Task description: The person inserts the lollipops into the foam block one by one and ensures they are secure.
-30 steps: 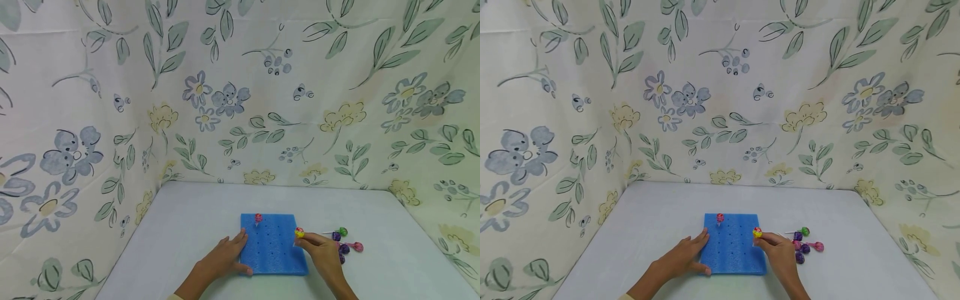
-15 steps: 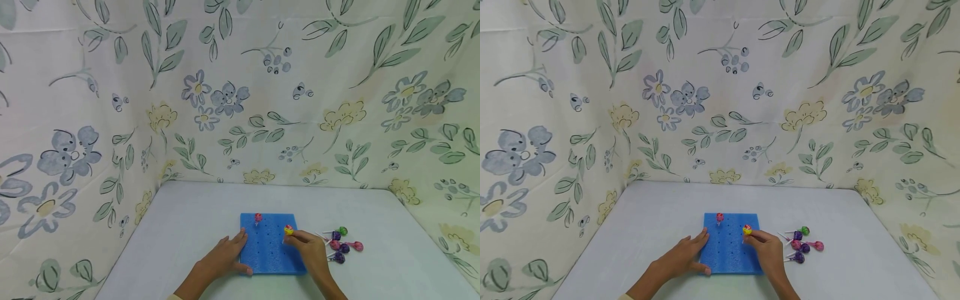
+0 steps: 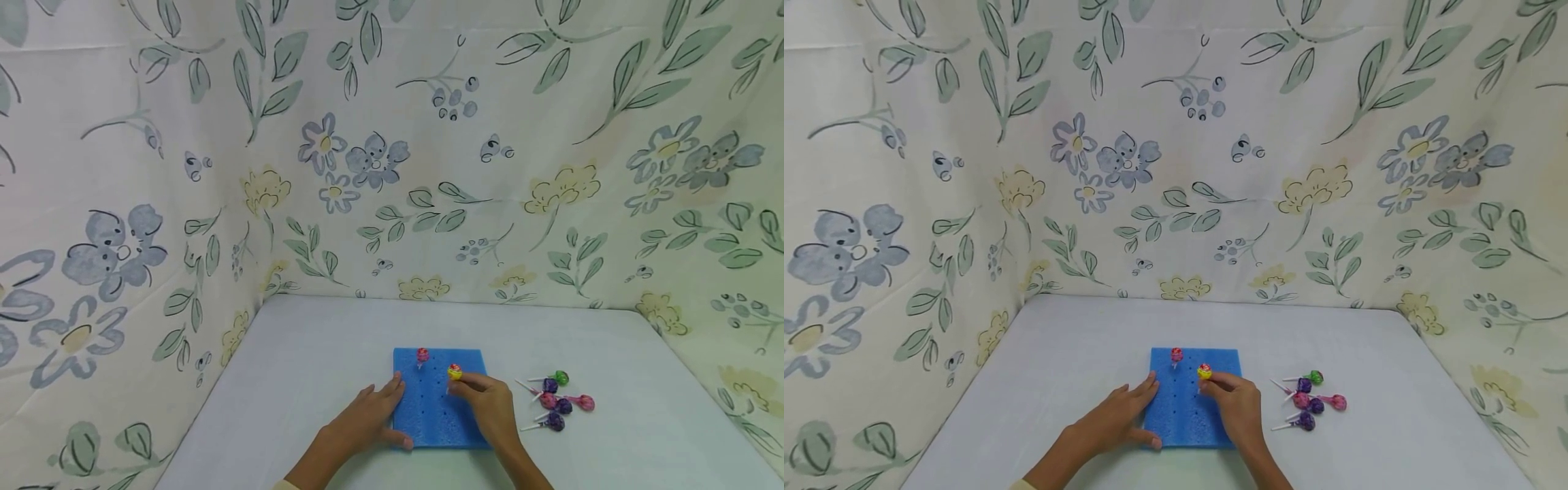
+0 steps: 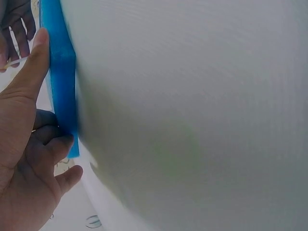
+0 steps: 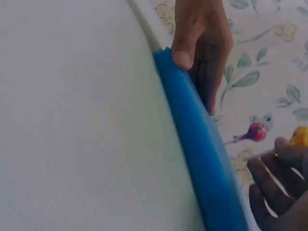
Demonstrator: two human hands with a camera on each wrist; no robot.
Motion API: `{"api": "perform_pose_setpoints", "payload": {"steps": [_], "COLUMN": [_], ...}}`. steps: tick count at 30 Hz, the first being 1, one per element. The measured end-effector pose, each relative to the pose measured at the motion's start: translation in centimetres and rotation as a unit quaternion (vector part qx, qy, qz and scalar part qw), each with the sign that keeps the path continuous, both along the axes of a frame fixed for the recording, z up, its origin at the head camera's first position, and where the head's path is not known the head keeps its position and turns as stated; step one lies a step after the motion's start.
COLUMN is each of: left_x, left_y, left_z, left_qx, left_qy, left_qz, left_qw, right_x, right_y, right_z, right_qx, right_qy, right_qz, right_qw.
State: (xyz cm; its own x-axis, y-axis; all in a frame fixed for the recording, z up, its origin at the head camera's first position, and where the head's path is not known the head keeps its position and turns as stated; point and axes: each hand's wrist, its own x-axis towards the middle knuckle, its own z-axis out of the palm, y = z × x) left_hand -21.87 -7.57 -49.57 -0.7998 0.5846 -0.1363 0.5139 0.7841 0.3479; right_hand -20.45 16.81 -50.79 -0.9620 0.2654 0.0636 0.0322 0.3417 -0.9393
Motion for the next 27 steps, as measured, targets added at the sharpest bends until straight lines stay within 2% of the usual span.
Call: {"api": "perform_pose_setpoints", "payload": {"steps": [8,15,27], "left_x": [0.0,-0.1,-0.4], "left_y": [-0.2,-0.1,-0.1], "left_z": [-0.2,0.0,-0.4], "left_qx": [0.004,0.000,-0.007], "left_qy": [0.014,0.014,0.011], "left_qz": [-0.011,-0.013,-0.011], "left_qw": [0.9998,0.9998,0.9999], "right_x": [-0.8,-1.1,-2.6], "right_y": [-1.3,-1.9,-2.9], "right_z": [-0.2,-0.6,-1.2], "right_qx": [0.012,0.021,-0.007], "right_qy": [0.004,0.000,0.023], "right_qz": [0.017,0.027,0.044], "right_qw": [0.9998,0.9994,0.9987]}}
